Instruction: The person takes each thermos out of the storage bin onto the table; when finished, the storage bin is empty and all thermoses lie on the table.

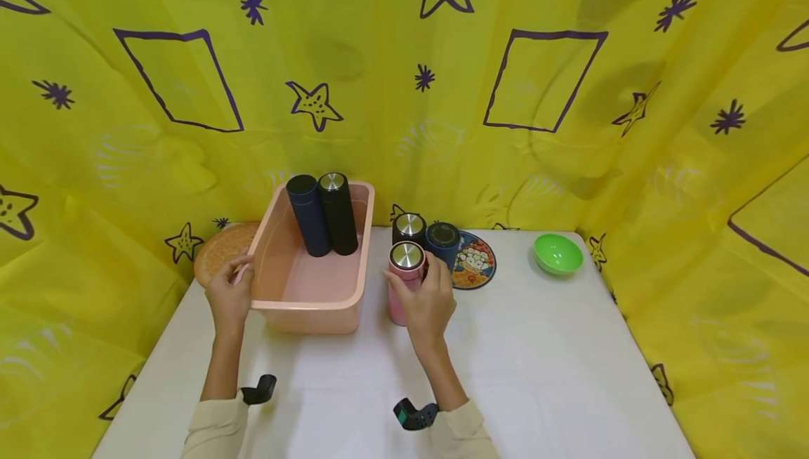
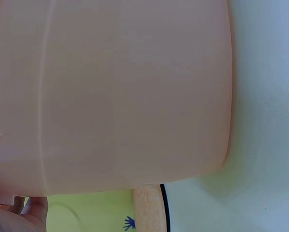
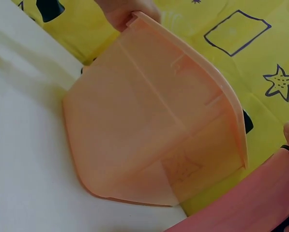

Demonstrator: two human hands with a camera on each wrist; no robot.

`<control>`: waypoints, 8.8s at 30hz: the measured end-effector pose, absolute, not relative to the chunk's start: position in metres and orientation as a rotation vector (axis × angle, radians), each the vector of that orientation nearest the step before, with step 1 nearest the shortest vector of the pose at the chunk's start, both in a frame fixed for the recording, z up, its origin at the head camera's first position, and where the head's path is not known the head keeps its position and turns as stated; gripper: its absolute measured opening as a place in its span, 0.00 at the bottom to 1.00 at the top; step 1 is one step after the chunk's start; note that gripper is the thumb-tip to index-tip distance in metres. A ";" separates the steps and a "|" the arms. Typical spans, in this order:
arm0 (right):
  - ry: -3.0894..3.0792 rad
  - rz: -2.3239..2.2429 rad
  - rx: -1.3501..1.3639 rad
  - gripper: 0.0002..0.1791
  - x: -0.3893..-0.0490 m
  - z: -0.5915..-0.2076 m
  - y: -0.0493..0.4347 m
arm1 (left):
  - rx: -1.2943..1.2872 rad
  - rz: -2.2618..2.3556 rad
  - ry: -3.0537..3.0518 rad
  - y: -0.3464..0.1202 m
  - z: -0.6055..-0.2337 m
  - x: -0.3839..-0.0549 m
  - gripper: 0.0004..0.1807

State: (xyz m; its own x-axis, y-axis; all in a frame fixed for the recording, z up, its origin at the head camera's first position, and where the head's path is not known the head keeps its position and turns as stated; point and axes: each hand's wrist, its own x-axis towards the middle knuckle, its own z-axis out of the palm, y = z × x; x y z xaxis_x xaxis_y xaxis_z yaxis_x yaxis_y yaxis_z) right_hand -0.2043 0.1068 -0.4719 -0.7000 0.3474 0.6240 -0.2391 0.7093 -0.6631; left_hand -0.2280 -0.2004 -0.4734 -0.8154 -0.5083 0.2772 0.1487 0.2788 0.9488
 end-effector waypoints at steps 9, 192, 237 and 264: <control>-2.115 0.932 -0.102 0.44 -0.203 -0.470 0.108 | 0.315 -1.596 -1.997 -0.200 -0.475 -0.228 0.10; -2.540 1.229 0.117 0.43 -0.375 -0.440 -0.006 | 0.301 -1.604 -1.976 -0.196 -0.464 -0.221 0.10; -2.363 1.271 0.183 0.39 -0.347 -0.443 -0.005 | 0.313 -1.658 -1.974 -0.200 -0.474 -0.227 0.11; -2.321 1.454 0.360 0.41 -0.326 -0.388 -0.002 | 0.343 -1.643 -1.961 -0.200 -0.476 -0.229 0.10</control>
